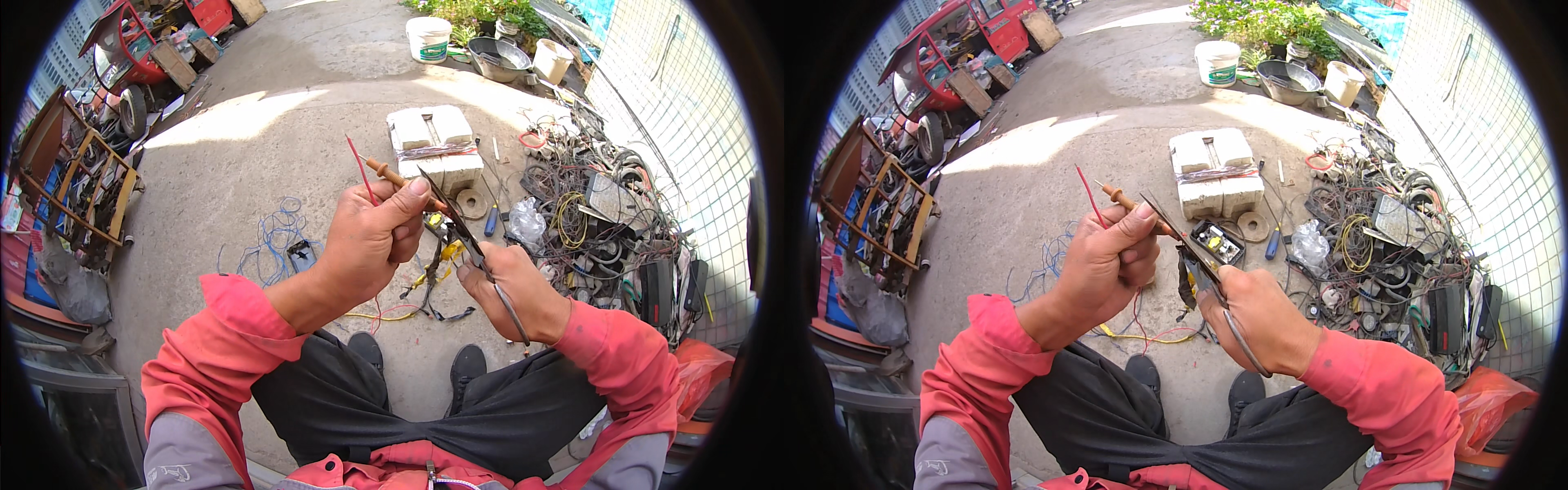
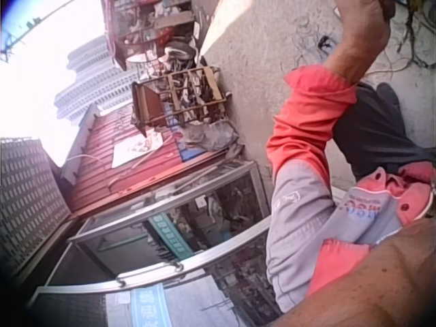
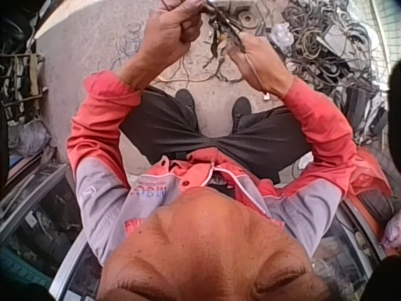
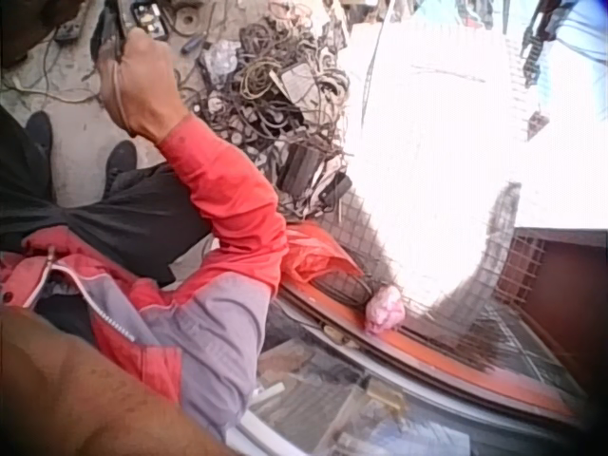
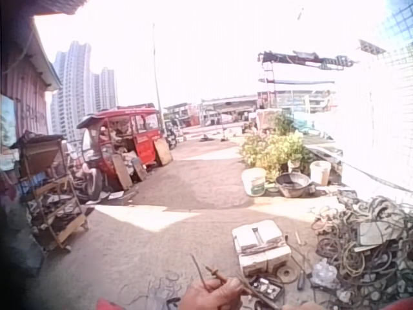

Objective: The person walks through a cluttered outdoor workshop, then sits on the ground and uses pliers to strip and twist wires. The person handles a red wire and a black wire, stripping insulation and twisting the exposed strands together.

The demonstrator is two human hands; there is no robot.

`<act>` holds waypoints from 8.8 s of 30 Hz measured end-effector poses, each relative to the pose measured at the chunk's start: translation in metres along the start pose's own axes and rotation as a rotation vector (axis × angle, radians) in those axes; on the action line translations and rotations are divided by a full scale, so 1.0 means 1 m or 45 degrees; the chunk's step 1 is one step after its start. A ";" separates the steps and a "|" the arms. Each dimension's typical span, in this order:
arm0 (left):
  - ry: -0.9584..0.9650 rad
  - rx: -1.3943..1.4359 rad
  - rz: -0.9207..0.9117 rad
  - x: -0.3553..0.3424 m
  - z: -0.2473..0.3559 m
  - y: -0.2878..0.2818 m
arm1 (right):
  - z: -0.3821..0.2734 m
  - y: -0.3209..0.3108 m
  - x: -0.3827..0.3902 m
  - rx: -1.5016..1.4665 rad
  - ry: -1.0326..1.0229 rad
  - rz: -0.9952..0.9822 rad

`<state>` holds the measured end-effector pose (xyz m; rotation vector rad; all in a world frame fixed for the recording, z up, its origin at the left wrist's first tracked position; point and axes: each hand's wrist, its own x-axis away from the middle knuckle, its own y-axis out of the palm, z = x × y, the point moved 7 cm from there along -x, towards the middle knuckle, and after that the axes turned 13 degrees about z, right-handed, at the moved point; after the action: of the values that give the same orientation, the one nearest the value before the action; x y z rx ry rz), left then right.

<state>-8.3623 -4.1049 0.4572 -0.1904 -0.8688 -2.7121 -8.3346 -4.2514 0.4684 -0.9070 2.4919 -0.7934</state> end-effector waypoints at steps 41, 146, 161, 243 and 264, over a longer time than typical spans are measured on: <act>-0.174 0.058 -0.088 0.004 -0.007 0.004 | 0.002 0.000 0.000 -0.103 0.024 -0.098; 0.300 -0.210 0.158 0.003 0.012 0.006 | -0.002 -0.019 -0.002 0.346 -0.174 0.134; 0.174 -0.139 0.141 -0.003 0.003 -0.001 | -0.002 -0.018 -0.004 0.235 -0.242 0.118; -0.210 -0.012 0.007 0.005 -0.020 0.015 | 0.021 -0.014 -0.014 -1.394 0.667 0.041; -0.123 -0.110 0.008 0.003 -0.013 0.015 | 0.013 -0.021 -0.017 -1.058 0.507 0.096</act>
<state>-8.3606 -4.1248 0.4556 -0.3439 -0.7758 -2.7559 -8.3061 -4.2587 0.4739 -0.9430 3.2491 0.1616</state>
